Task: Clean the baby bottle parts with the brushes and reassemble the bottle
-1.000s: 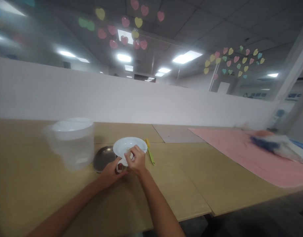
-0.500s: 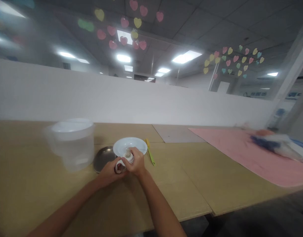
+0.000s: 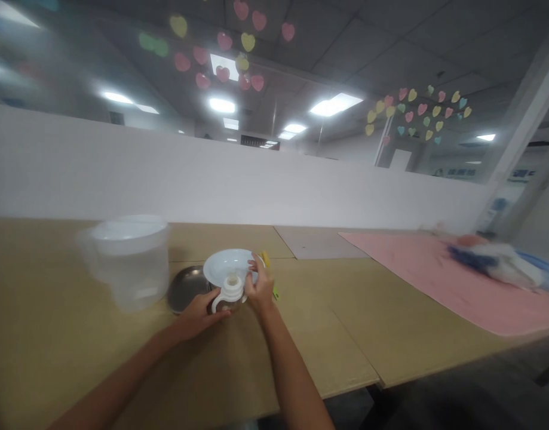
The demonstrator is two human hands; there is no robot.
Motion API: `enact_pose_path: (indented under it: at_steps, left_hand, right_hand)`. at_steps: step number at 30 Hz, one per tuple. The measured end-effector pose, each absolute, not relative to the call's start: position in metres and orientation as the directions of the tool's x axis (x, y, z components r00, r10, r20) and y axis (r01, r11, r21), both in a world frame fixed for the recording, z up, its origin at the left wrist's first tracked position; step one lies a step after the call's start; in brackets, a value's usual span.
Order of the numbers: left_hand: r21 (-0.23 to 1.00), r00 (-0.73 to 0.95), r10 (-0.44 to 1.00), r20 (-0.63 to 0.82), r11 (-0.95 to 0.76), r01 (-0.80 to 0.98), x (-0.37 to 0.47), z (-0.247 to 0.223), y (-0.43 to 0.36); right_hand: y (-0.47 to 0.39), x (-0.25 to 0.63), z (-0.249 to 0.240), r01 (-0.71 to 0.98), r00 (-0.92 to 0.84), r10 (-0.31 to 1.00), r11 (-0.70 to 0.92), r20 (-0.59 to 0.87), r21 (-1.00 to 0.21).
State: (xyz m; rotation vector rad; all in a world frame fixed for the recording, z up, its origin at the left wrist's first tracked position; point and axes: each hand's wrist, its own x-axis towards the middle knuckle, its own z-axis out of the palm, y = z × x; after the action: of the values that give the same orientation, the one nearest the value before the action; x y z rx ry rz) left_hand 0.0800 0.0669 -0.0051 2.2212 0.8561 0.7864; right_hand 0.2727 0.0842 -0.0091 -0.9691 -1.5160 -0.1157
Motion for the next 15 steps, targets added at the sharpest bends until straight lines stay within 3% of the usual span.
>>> enact_pose_path:
  at_steps: [3, 8, 10, 15]
  left_hand:
    - [0.716, 0.603, 0.741, 0.296, -0.590, 0.373, 0.080, -0.006, 0.067]
    - [0.722, 0.607, 0.739, 0.292, -0.587, 0.368, 0.080, -0.004, 0.065]
    - [0.713, 0.602, 0.741, 0.297, -0.592, 0.377, 0.080, -0.003, 0.064]
    - [0.717, 0.609, 0.740, 0.287, -0.587, 0.375, 0.080, -0.004, 0.064]
  right_hand:
    - [0.084, 0.273, -0.009, 0.640, 0.201, 0.430, 0.623, 0.880, -0.450]
    - [0.077, 0.259, -0.009, 0.644, -0.170, 0.256, 0.760, 0.951, -0.089]
    - [0.078, 0.261, -0.010, 0.655, -0.247, 0.244, 0.755, 0.938, -0.024]
    - [0.084, 0.282, -0.011, 0.751, 0.030, 0.362, 0.606, 0.932, -0.260]
